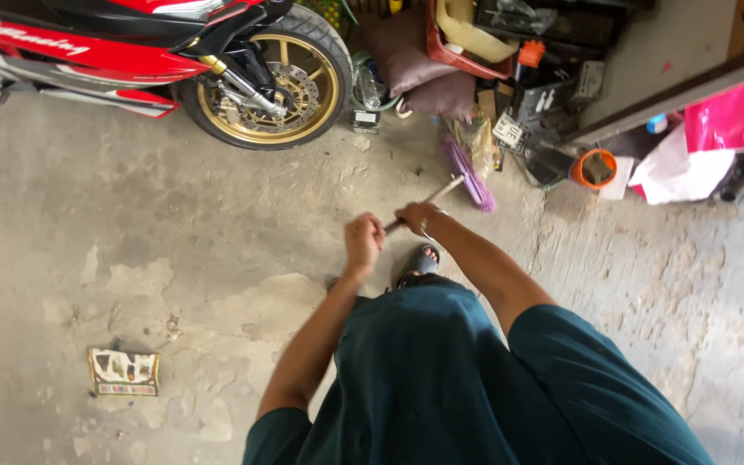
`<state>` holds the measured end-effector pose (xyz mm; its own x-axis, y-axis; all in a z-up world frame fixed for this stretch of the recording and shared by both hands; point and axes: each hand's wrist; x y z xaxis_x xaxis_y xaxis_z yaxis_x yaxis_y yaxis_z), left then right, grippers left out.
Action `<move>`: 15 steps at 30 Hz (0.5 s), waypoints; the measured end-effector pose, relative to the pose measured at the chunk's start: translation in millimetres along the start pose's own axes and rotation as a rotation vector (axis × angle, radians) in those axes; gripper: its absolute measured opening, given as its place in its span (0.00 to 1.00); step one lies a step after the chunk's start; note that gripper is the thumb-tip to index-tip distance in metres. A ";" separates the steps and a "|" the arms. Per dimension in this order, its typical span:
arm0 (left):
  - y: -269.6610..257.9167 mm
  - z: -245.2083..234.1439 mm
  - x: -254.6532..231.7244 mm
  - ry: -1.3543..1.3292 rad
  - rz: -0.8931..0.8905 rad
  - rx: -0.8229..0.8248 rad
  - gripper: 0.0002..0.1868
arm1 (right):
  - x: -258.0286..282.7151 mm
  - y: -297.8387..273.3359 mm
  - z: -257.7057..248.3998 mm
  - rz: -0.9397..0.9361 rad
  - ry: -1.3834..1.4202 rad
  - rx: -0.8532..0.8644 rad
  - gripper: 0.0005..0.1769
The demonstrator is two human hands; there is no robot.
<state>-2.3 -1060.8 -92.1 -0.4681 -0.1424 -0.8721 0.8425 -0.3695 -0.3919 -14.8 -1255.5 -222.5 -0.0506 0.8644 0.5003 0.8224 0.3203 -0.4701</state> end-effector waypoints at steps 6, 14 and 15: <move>-18.3 0.1 20.0 -0.080 0.003 -0.043 0.17 | -29.0 5.1 37.4 -0.187 0.056 0.000 0.07; -57.9 -35.7 41.0 -0.097 -0.057 -0.165 0.20 | 10.8 -0.8 67.8 -0.146 0.065 0.153 0.06; -60.4 -45.8 40.0 -0.076 -0.059 -0.155 0.20 | 19.2 2.4 72.5 -0.120 0.069 0.131 0.06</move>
<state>-59.7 -1002.2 -116.8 -0.5314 -0.1961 -0.8241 0.8415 -0.2339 -0.4870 -54.9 -1210.1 -266.8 -0.1011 0.7900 0.6048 0.7317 0.4709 -0.4929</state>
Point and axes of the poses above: each hand's wrist, its own y-axis towards the middle knuckle, its own z-axis out of the palm, x = y × z, and after that the axes turned 4 degrees about -z, right-handed
